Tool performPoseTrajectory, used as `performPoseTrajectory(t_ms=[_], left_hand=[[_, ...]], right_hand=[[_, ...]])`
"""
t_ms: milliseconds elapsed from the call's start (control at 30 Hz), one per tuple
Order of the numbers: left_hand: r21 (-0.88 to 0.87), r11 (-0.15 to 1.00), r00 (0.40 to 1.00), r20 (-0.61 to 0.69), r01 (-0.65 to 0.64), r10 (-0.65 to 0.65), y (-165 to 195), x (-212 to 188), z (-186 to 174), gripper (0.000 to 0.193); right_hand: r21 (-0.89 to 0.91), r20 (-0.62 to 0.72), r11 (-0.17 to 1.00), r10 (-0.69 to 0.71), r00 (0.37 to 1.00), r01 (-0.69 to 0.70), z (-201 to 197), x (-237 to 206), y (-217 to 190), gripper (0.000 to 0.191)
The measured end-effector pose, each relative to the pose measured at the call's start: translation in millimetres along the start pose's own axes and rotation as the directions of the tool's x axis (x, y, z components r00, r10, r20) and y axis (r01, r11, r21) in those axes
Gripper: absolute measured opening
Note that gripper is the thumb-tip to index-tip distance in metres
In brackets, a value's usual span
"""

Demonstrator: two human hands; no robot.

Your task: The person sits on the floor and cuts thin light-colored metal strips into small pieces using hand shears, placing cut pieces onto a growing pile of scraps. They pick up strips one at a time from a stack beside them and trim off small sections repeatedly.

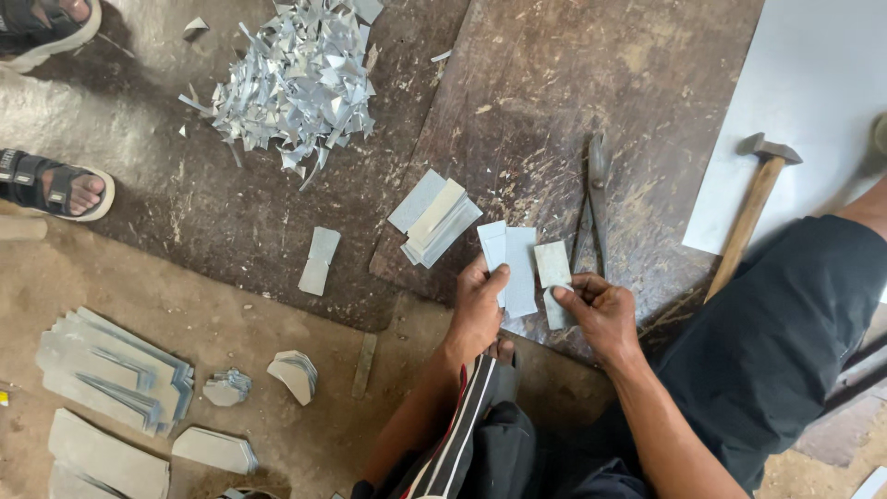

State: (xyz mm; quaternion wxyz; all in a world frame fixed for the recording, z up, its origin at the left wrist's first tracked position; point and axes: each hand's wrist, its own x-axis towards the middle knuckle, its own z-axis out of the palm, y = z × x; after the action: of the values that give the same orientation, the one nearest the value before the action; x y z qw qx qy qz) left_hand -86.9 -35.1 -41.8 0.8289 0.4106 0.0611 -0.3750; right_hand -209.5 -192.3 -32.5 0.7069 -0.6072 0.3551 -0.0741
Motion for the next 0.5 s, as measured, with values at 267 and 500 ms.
performPoseTrajectory(t_ms=[267, 500], left_hand=[[0.45, 0.893, 0.996, -0.061, -0.029, 0.063, 11.0, -22.0, 20.6, 0.024], [0.385, 0.921, 0.995, -0.048, -0.061, 0.086, 21.6, -14.4, 17.4, 0.018]], right_hand=[[0.057, 0.081, 0.997, 0.051, 0.995, -0.055, 18.3, 7.0, 3.1, 0.024], [0.138, -0.002, 0.99, -0.014, 1.0, 0.014, 5.9, 11.6, -5.5, 0.018]])
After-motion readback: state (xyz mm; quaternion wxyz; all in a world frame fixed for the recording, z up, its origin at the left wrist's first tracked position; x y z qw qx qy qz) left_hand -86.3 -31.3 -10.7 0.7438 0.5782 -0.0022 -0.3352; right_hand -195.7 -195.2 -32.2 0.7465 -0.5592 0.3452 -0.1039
